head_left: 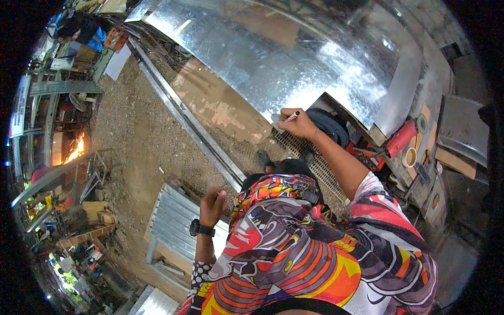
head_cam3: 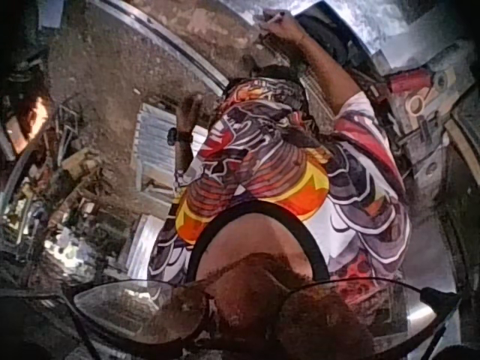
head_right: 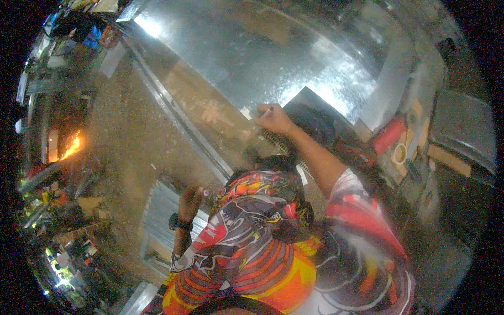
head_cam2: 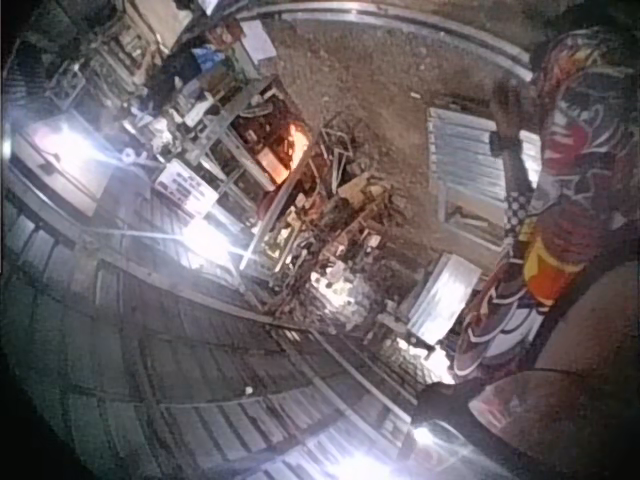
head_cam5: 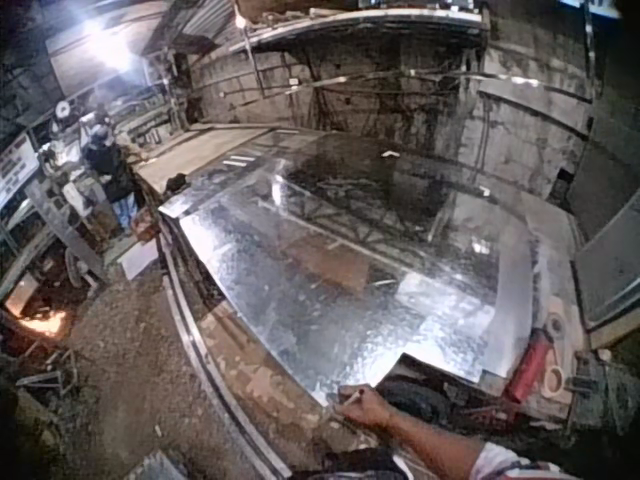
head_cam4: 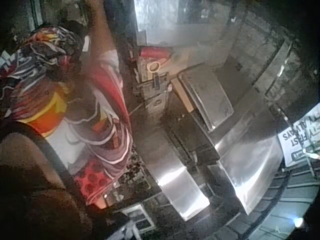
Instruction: The person marks a metal frame with a marker, then uses a tape measure and angle grinder to cut a large metal sheet. The person holds the sheet steady with one hand while cutting with the other, producing sparks.
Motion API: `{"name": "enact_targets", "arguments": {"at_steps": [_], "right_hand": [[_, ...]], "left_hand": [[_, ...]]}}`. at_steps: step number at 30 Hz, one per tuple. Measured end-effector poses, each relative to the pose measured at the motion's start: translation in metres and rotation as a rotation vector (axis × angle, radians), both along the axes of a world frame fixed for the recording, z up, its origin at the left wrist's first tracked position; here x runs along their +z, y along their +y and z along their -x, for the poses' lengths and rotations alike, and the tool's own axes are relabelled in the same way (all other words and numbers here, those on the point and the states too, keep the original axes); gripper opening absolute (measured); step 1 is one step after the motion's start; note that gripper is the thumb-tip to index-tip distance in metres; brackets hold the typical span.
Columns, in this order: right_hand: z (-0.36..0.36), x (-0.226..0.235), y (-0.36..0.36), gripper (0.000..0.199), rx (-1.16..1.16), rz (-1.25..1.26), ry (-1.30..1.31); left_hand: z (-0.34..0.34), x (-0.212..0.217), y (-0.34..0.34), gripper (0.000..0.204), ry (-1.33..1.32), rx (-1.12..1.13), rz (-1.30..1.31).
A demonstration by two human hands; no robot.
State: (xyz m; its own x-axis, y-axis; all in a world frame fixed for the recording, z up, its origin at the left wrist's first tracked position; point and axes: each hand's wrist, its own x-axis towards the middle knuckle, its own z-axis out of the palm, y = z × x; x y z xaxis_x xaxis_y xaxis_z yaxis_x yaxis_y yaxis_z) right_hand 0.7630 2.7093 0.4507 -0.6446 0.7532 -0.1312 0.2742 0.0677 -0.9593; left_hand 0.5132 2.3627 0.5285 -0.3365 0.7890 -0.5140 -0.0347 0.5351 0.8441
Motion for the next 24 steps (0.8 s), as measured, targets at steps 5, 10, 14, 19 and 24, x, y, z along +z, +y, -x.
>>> {"name": "enact_targets", "arguments": {"at_steps": [5, 10, 14, 19, 24], "right_hand": [[0.000, -0.015, 0.006, 0.026, -0.020, -0.011, -0.072], [0.004, -0.002, 0.003, 0.020, 0.032, 0.000, -0.019], [0.012, 0.010, 0.000, 0.021, 0.025, -0.049, -0.029], [0.012, 0.000, 0.005, 0.023, 0.008, 0.015, -0.037], [0.010, -0.016, 0.009, 0.023, -0.054, 0.006, -0.012]], "left_hand": [[0.005, -0.004, 0.006, 0.019, 0.055, -0.053, -0.069], [0.012, -0.003, 0.008, 0.020, 0.042, -0.068, -0.061], [0.016, -0.004, 0.006, 0.022, 0.023, -0.057, -0.080], [0.022, -0.010, 0.005, 0.027, 0.131, -0.135, -0.044], [0.020, -0.008, 0.005, 0.029, 0.164, -0.141, -0.059]]}}
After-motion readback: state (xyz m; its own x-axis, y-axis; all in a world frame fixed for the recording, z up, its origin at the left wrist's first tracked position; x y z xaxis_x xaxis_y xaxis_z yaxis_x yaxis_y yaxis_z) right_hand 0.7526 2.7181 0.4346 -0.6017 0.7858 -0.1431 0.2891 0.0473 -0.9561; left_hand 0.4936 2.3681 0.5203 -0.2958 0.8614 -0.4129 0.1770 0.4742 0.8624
